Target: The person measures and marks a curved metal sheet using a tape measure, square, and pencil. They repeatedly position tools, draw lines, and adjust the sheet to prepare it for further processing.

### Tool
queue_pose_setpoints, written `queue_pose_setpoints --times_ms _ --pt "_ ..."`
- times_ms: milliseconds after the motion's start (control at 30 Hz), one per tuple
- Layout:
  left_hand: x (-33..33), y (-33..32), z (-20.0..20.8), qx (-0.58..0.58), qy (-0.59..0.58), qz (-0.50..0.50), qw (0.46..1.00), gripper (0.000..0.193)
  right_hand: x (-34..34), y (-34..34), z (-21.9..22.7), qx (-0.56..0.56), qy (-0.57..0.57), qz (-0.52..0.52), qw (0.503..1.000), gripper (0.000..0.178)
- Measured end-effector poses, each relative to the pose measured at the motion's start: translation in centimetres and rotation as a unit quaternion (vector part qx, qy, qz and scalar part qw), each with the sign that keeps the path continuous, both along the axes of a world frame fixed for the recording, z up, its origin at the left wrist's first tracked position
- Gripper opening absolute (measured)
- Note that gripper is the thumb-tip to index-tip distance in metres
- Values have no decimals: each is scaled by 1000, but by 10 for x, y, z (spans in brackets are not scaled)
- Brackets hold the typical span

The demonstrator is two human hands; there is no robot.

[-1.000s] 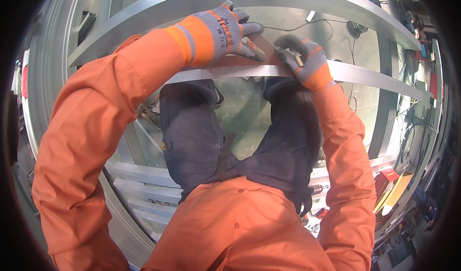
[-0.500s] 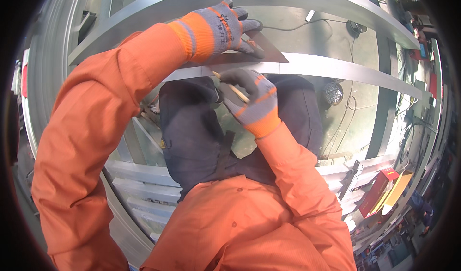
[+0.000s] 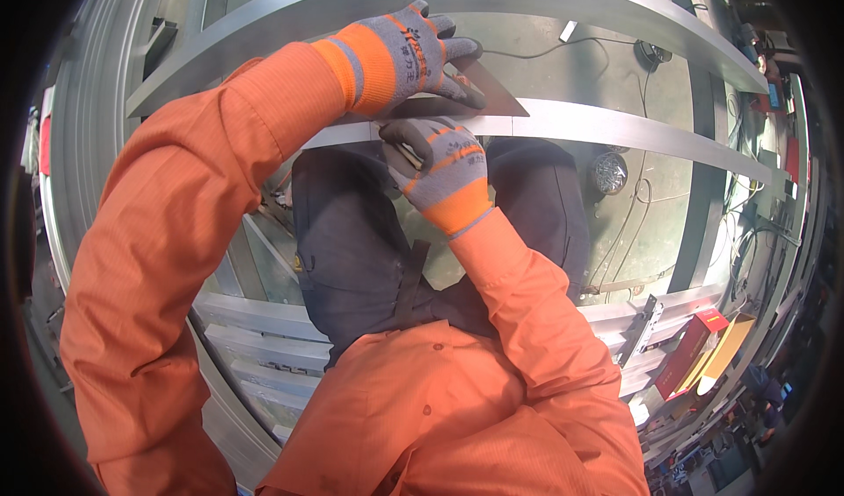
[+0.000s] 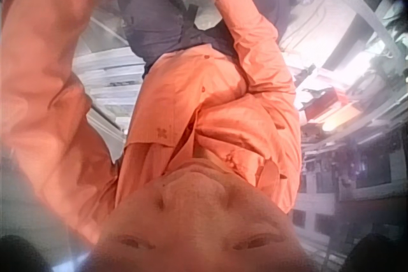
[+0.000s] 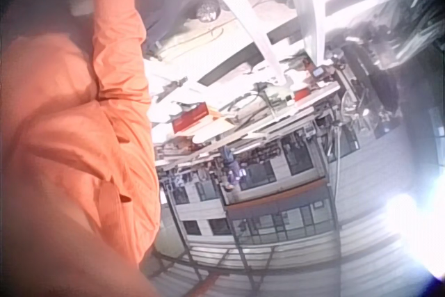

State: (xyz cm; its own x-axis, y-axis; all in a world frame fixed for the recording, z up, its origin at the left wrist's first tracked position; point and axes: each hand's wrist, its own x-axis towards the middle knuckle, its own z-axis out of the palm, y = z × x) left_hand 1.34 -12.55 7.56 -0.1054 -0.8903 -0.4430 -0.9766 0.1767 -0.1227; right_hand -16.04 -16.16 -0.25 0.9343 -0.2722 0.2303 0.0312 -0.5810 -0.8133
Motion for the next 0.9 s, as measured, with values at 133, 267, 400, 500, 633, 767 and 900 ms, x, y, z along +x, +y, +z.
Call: queue_pose_setpoints --times_ms 133,267,400,500,633,767,900 --pt "0 -6 -8 -21 20 -7 1000 80 -3 -2 -6 -43 3 -10 999 15" --pt "0 -5 -3 1 17 9 1000 88 -3 5 -5 -75 8 5 997 17" --pt "-1 -6 0 3 21 12 1000 93 -1 10 -8 -112 11 9 994 19" --pt "-3 -9 -2 14 4 13 1000 93 -3 7 -8 -125 20 5 992 19" --pt "2 -6 -13 -3 -1 -1 1000 94 -11 -2 -1 -115 20 -2 993 18" --pt "-1 -14 -15 31 -4 48 998 92 -15 -4 -7 -131 31 -3 991 19" --pt "0 -7 -7 7 -2 -8 1000 91 -8 9 -7 -141 25 4 990 21"
